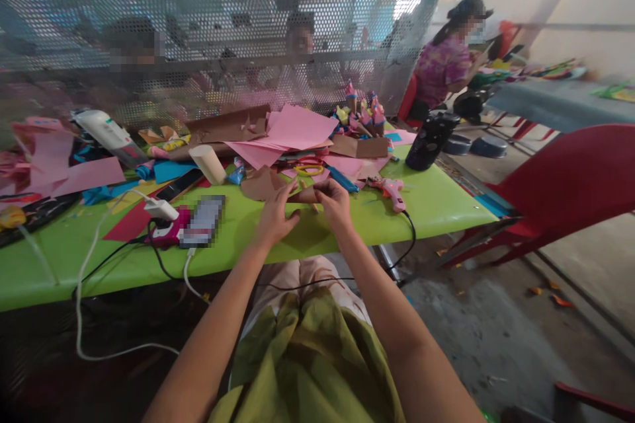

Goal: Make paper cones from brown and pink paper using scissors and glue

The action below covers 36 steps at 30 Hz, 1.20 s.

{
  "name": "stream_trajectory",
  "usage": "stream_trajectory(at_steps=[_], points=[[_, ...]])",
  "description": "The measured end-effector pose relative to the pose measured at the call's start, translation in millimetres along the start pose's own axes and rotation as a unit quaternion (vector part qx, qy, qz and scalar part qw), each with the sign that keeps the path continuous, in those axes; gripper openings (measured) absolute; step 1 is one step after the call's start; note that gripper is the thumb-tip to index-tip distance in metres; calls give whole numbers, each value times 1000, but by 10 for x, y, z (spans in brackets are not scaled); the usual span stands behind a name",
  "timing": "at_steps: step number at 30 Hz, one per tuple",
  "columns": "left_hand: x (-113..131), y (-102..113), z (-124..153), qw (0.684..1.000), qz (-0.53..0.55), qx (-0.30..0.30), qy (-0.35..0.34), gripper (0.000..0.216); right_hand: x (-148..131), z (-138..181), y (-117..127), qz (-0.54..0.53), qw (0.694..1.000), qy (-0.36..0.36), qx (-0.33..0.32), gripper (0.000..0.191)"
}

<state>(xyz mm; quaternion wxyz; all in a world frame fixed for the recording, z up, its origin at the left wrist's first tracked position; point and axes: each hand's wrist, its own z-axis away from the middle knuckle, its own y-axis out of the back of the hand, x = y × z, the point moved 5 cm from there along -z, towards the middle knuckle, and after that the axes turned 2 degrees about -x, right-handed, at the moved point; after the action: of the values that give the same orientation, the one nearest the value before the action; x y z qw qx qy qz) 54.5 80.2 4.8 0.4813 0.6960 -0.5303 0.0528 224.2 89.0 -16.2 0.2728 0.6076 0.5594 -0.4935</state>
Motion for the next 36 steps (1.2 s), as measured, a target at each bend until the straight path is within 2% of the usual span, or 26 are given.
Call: stream_trajectory(at_steps=[2,6,13,17,20,23,26,28,31,33,36], points=[[19,-71,4,999,-50,-19,1,67,-3,13,-34,-2,1000,-3,-9,10],[-27,-157,3,997,-65,-36,20,42,-8,38,-100,-10,1000,-12,-25,9],[-134,-125,8,992,69,-31,100,9,-59,65,-149,-37,998,-26,-49,15],[-161,-67,25,962,211,-29,173,21,-106,83,-149,-64,996,-28,-57,21],[-181,-84,63,913,329,-57,234,37,-127,94,-150,-90,993,-19,-69,19],[-204,-134,116,858,411,-89,295,44,-150,107,-184,-75,990,1,-121,24],[-192,-155,138,826,457,-111,311,37,-192,127,-236,-25,983,32,-180,30],[-171,-164,143,812,476,-133,311,33,-228,134,-260,13,978,61,-197,27],[-162,-178,152,802,479,-164,316,33,-254,127,-258,45,979,88,-180,21],[-177,-173,144,810,471,-159,311,39,-233,110,-236,46,983,77,-158,25],[-214,-150,112,827,465,-120,291,47,-166,77,-180,17,993,40,-114,27]])
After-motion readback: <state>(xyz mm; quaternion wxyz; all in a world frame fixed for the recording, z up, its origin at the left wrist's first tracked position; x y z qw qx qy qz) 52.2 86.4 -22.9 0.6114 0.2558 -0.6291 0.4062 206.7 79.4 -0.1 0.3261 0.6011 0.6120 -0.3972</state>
